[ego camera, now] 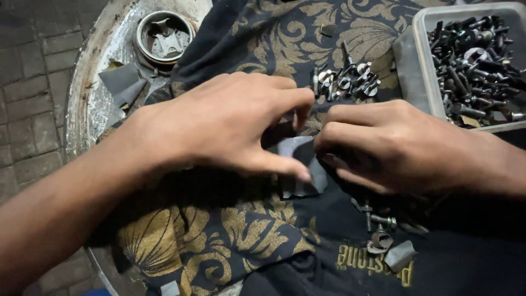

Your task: The person cleans small metal screws and bolts using a piece of sandpaper. They hold the sandpaper on a patterned cloth and rub each screw against it to remove rust or debris, then place the cleaned items into a pile on the cloth.

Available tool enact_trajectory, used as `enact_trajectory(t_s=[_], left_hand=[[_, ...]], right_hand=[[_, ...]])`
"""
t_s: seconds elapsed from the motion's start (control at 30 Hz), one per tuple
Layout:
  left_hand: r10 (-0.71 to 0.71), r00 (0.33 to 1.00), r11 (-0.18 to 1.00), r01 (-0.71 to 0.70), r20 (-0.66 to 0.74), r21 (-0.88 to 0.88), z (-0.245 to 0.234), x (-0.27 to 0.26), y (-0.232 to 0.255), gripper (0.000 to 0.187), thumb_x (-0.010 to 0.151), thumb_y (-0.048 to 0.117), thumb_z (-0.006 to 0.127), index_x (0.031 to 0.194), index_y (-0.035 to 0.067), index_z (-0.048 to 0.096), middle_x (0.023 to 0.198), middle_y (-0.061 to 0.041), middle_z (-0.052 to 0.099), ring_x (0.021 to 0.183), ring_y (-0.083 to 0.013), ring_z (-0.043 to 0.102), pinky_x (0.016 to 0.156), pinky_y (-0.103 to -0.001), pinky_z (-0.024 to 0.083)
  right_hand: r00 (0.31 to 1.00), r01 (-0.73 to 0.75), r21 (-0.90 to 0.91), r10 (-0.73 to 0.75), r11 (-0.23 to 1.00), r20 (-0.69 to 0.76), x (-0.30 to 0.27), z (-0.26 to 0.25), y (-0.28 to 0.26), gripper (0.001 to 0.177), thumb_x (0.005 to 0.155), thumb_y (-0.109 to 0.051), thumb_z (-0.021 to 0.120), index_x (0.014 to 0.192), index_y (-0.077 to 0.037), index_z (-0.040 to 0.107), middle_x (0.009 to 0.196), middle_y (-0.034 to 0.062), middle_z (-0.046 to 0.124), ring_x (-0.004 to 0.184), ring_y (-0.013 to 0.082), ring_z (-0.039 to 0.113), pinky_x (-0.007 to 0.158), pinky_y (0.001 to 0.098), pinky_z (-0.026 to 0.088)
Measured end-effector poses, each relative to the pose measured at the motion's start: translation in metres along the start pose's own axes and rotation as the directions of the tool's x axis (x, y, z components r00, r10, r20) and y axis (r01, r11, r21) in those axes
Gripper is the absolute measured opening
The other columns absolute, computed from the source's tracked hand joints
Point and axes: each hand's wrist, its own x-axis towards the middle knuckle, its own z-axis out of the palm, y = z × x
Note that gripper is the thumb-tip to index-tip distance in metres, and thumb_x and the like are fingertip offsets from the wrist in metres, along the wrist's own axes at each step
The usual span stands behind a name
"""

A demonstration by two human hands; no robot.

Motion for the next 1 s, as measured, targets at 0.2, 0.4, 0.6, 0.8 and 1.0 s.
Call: enact_trajectory(t_s=[0.2, 0.4, 0.6, 0.8, 1.0], left_hand=[[0.154, 0.983, 0.972, -0.131, -0.104, 0.193, 0.02, -0.004, 0.005, 0.097, 0.069, 0.081, 0.091, 0.117, 0.006, 0.053, 0.111, -0.016, 0.062, 0.097, -0.0378, 0.062, 0.084, -0.052, 0.049], [0.106, 0.994, 0.991, -0.104, -0.016, 0.078, 0.011, -0.006, -0.004, 0.081, 0.071, 0.066, 0.095, 0.112, 0.011, 0.052, 0.106, -0.012, 0.06, 0.097, -0.0351, 0.059, 0.079, -0.05, 0.047], [0.109, 0.994, 0.992, -0.107, -0.018, 0.072, 0.003, -0.012, 0.0, 0.078, 0.075, 0.063, 0.094, 0.116, 0.01, 0.053, 0.105, -0.014, 0.058, 0.092, -0.0365, 0.061, 0.078, -0.05, 0.048], [0.093, 0.994, 0.977, -0.081, -0.053, 0.199, 0.014, -0.013, 0.011, 0.086, 0.074, 0.07, 0.091, 0.113, 0.005, 0.052, 0.11, -0.018, 0.057, 0.096, -0.0382, 0.059, 0.083, -0.051, 0.05], [0.112, 0.993, 0.986, -0.108, -0.025, 0.123, 0.01, -0.011, 0.002, 0.076, 0.076, 0.059, 0.089, 0.116, 0.006, 0.052, 0.107, -0.017, 0.058, 0.098, -0.0369, 0.059, 0.081, -0.05, 0.05]], right_hand=[[1.0, -0.001, -0.088, 0.0, 0.996, -0.012, -0.004, 0.008, 0.0, 0.012, 0.096, -0.012, 0.061, 0.092, -0.004, 0.053, 0.079, 0.0116, 0.05, 0.061, 0.0325, 0.053, 0.057, 0.0445, 0.051], [0.999, 0.003, -0.174, -0.012, 0.985, -0.051, -0.003, 0.008, 0.003, 0.016, 0.097, -0.014, 0.065, 0.098, -0.001, 0.056, 0.086, 0.0139, 0.055, 0.07, 0.0318, 0.059, 0.064, 0.0435, 0.056], [0.998, -0.065, -0.157, 0.063, 0.985, -0.018, -0.005, 0.008, 0.004, 0.018, 0.096, -0.016, 0.066, 0.104, -0.002, 0.057, 0.088, 0.0138, 0.057, 0.072, 0.0336, 0.06, 0.065, 0.0448, 0.054], [1.0, -0.024, -0.09, 0.024, 0.996, 0.002, -0.002, 0.008, -0.004, 0.011, 0.1, -0.011, 0.059, 0.093, -0.004, 0.053, 0.081, 0.0111, 0.051, 0.065, 0.0316, 0.054, 0.063, 0.0453, 0.051], [0.95, -0.249, 0.358, 0.299, 0.9, -0.09, 0.008, -0.012, -0.018, 0.014, 0.088, -0.012, 0.071, 0.1, -0.004, 0.07, 0.089, 0.0031, 0.08, 0.077, 0.0115, 0.077, 0.07, 0.0238, 0.061]])
